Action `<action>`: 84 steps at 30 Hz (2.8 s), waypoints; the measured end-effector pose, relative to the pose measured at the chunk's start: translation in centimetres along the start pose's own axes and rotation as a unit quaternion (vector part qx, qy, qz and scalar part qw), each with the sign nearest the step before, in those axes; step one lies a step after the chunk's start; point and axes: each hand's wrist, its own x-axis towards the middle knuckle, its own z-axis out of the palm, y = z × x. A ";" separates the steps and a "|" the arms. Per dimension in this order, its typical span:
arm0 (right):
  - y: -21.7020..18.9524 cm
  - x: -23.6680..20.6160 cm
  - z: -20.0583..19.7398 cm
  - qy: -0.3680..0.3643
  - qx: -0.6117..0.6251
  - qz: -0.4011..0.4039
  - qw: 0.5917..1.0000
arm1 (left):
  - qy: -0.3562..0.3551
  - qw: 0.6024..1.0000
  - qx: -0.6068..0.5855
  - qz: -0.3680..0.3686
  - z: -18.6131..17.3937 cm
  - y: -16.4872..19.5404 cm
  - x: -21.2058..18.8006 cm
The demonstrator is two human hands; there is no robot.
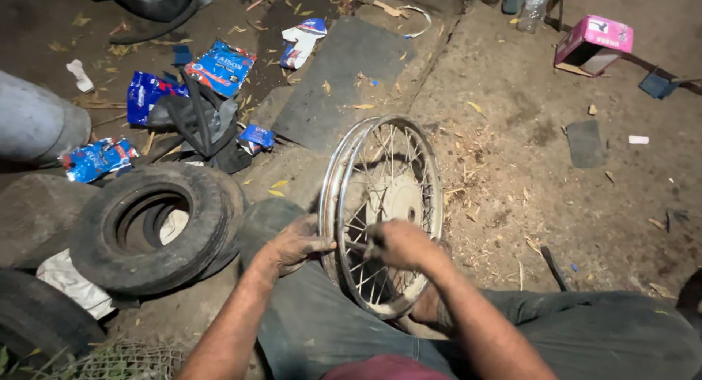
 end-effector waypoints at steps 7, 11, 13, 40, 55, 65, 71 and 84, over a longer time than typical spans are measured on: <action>-1.6 0.7 -3.8 0.104 -0.063 -0.065 0.990 | 0.001 1.000 0.010 0.016 0.2 0.0 -0.1; -2.9 -0.4 -0.5 0.006 -0.003 -0.050 0.999 | 0.029 0.999 -0.012 0.003 0.1 -0.5 -0.2; -2.8 -1.1 1.4 0.066 0.017 -0.067 0.995 | 0.039 0.999 0.021 -0.006 0.0 -0.5 0.0; -2.1 0.7 -4.3 0.197 0.026 -0.107 0.974 | 0.012 0.997 0.075 0.024 -1.3 -1.3 0.8; -2.6 0.8 -2.1 0.109 0.001 0.001 0.994 | 0.003 0.999 0.024 0.040 -1.5 -1.4 0.4; -2.3 0.7 1.2 0.012 0.004 -0.012 1.000 | 0.003 0.999 0.007 0.041 -2.0 -1.9 0.5; -2.1 1.1 1.4 0.067 -0.047 0.025 0.996 | 0.011 0.996 0.073 0.044 -2.1 -1.9 0.3; -2.0 0.3 0.7 0.054 0.116 -0.072 0.989 | -0.004 0.998 0.046 0.053 -2.0 -1.7 0.4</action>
